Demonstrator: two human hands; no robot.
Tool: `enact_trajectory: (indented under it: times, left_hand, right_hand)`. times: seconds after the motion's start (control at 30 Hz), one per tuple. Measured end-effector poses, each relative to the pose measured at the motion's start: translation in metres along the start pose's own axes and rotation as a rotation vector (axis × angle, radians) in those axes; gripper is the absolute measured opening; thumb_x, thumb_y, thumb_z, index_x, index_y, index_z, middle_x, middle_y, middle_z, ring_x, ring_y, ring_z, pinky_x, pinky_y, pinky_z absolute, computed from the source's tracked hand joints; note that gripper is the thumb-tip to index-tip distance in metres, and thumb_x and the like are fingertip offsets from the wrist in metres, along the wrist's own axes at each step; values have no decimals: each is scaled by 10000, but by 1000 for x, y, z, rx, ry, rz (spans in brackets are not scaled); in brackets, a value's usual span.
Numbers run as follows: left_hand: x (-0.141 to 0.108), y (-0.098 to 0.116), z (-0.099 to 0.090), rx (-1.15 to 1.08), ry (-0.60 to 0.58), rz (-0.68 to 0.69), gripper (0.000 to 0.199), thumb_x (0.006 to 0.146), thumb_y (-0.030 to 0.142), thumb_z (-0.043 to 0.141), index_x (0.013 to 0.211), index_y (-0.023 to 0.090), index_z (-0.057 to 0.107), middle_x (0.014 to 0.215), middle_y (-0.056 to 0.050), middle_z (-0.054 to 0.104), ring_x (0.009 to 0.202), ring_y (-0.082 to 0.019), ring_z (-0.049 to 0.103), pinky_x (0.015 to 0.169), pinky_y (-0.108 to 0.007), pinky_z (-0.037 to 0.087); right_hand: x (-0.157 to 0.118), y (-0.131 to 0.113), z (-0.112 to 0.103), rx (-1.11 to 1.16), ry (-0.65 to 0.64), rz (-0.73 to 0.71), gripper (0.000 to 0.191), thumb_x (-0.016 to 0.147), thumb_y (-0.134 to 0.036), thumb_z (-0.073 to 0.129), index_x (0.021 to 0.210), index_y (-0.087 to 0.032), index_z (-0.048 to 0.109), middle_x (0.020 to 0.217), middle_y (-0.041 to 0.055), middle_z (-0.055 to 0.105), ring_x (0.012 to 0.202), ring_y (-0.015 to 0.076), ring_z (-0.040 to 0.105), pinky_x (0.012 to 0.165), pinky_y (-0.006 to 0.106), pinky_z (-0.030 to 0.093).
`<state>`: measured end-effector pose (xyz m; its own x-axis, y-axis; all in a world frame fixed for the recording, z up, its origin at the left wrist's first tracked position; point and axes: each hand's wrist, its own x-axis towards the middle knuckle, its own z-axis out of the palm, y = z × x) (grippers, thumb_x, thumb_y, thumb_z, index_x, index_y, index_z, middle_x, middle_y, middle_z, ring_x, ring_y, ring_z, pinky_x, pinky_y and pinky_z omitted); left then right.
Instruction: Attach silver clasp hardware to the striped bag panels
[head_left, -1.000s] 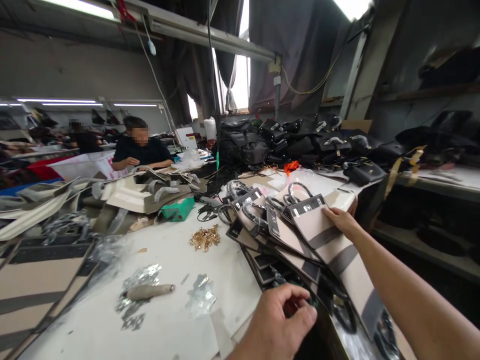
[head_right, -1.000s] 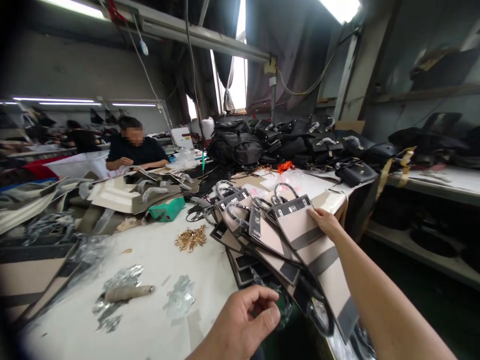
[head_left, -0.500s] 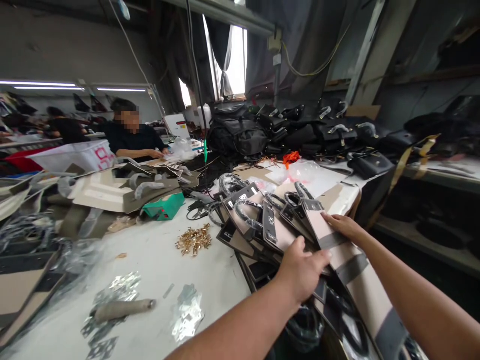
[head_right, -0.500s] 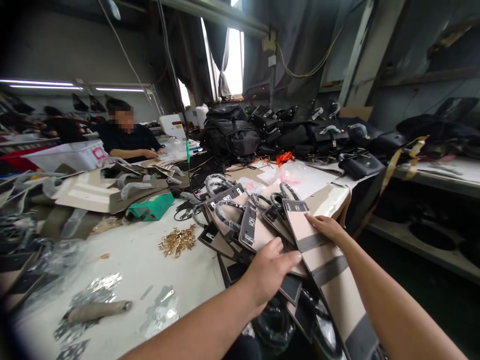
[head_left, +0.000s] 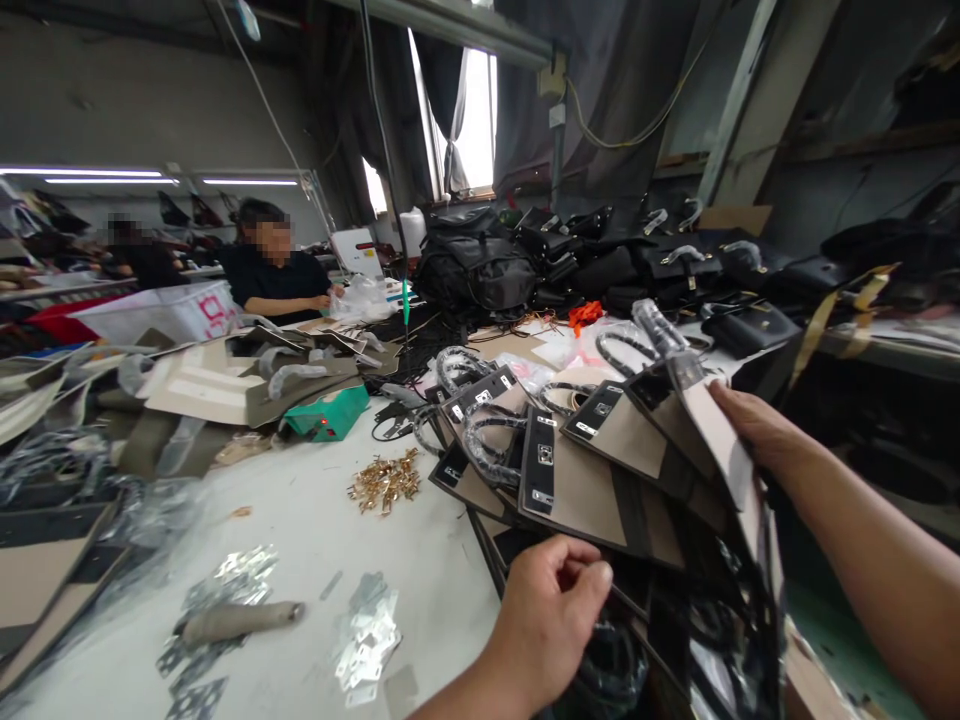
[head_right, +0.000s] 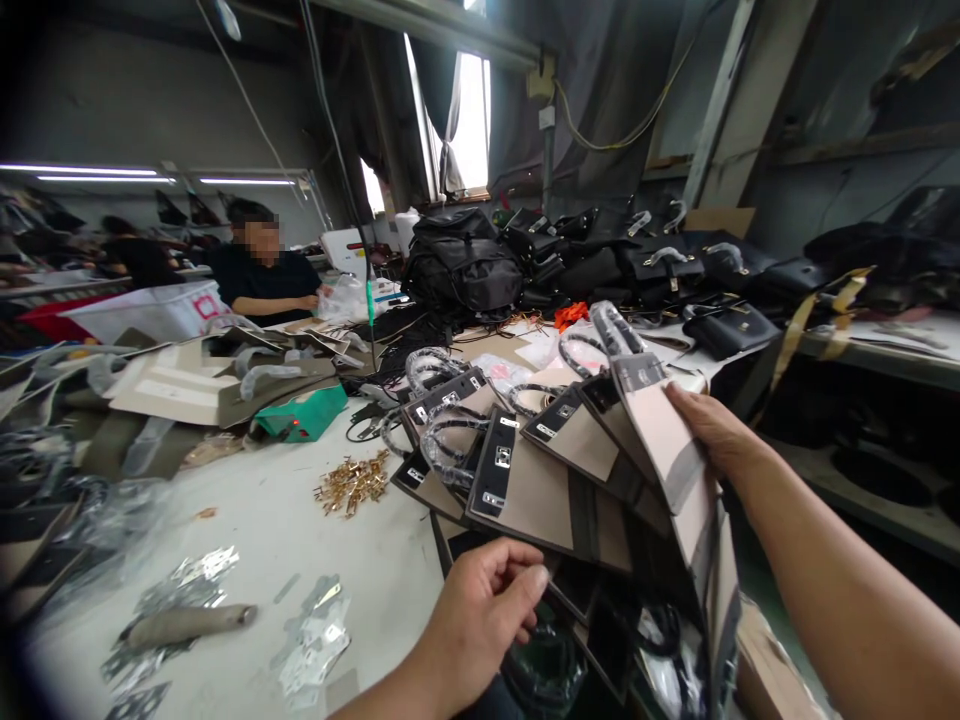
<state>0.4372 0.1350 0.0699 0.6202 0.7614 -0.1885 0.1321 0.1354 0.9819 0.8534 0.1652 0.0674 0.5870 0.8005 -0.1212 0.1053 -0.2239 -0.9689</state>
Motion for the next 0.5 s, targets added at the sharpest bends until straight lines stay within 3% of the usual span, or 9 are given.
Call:
enact_trajectory:
  times: [0.07, 0.17, 0.23, 0.4, 0.5]
  left_hand:
    - [-1, -6, -3, -153, 34, -117, 426, 828, 551, 734, 921, 138, 690, 838, -67, 677, 755, -192, 669, 547, -246, 528]
    - [4, -6, -4, -303, 94, -178, 526, 777, 616, 780, 949, 148, 613, 907, -74, 667, 795, -204, 696, 510, -232, 545]
    - [7, -4, -7, -327, 139, -196, 562, 794, 634, 764, 1023, 155, 579, 935, -62, 655, 715, -181, 697, 473, -233, 540]
    - [11, -7, -21, -206, 180, -197, 546, 877, 625, 689, 1121, 158, 548, 857, -45, 663, 679, -171, 716, 473, -202, 534]
    - [16, -5, -27, -122, 161, -193, 557, 884, 654, 661, 1130, 168, 542, 863, -44, 673, 602, -158, 703, 426, -192, 499]
  right_hand:
    - [2, -6, 16, -62, -55, -46, 760, 881, -789, 553, 981, -72, 784, 922, 299, 756, 735, 294, 726, 696, 425, 519]
    - [6, -3, 49, -291, -142, -147, 645, 753, -794, 699, 866, -164, 779, 834, 128, 770, 838, 307, 702, 759, 381, 527]
    - [7, 5, 65, -408, -188, -170, 604, 688, -781, 760, 793, -186, 763, 792, 69, 758, 869, 308, 681, 783, 363, 520]
    - [5, 18, 78, -273, -293, -152, 693, 834, -827, 583, 1011, -173, 734, 883, 60, 762, 858, 266, 670, 745, 332, 512]
    - [3, 14, 81, -270, -376, -150, 693, 861, -818, 569, 1036, -164, 720, 946, 77, 762, 910, 270, 671, 800, 336, 509]
